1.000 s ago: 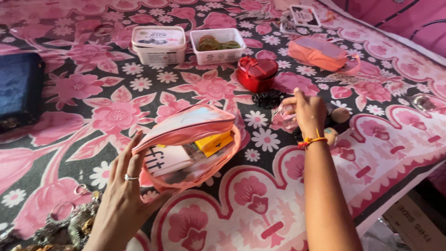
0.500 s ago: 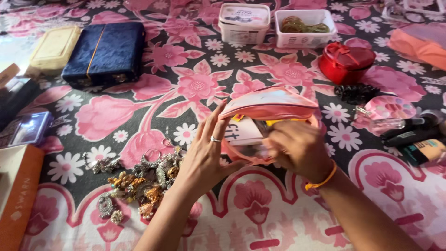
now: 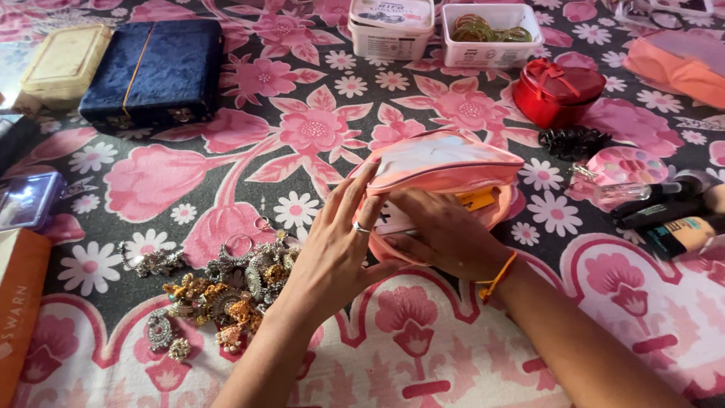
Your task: The person opens a pink cosmetic bag and removes several makeup items, placing them on the bed. Then the person opens a blue jewelry box, removes necklaces and earrings, and places them on the bed. Finally, the person opens a small plastic container and removes earrings.
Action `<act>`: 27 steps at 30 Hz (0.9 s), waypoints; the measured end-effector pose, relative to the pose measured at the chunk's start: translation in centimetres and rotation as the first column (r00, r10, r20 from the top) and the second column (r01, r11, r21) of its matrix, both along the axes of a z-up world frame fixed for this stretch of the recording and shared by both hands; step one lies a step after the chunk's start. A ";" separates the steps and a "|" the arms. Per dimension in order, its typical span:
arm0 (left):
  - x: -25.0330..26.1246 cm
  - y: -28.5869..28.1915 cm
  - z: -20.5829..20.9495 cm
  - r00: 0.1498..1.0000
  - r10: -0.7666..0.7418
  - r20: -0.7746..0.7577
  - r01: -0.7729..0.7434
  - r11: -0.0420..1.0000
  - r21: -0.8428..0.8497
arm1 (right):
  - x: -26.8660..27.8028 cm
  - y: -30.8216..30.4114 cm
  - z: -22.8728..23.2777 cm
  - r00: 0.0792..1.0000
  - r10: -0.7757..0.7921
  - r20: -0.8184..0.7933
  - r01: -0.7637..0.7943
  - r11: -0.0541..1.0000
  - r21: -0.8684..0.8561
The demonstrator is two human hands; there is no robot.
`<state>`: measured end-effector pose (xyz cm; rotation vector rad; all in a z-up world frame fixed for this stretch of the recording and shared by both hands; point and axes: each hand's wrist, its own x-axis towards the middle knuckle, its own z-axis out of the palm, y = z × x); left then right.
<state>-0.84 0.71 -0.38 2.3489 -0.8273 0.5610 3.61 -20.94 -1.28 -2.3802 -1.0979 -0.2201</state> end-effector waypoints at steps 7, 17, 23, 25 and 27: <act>0.3 0.1 0.3 0.996 0.022 -0.090 -0.030 0.996 -0.086 | 0.1 -0.9 0.5 0.997 0.073 -0.024 -0.069 0.988 0.141; 0.3 0.0 0.3 0.997 0.027 -0.072 -0.033 0.997 -0.070 | 1.2 -0.7 -1.4 0.990 -0.104 0.094 0.093 0.989 0.111; 0.3 -0.1 0.2 0.998 0.007 -0.068 -0.010 0.999 -0.042 | 1.9 -0.3 -1.9 0.978 -0.092 0.185 0.134 0.964 -0.231; 0.3 0.0 0.2 0.997 0.009 -0.071 -0.011 0.999 -0.037 | 1.7 -0.1 -1.7 0.982 -0.161 0.104 0.177 0.969 -0.173; 0.3 -0.1 0.2 0.998 0.001 -0.059 -0.003 0.999 -0.047 | 1.5 0.0 -1.2 0.982 -0.182 0.040 0.185 0.979 -0.090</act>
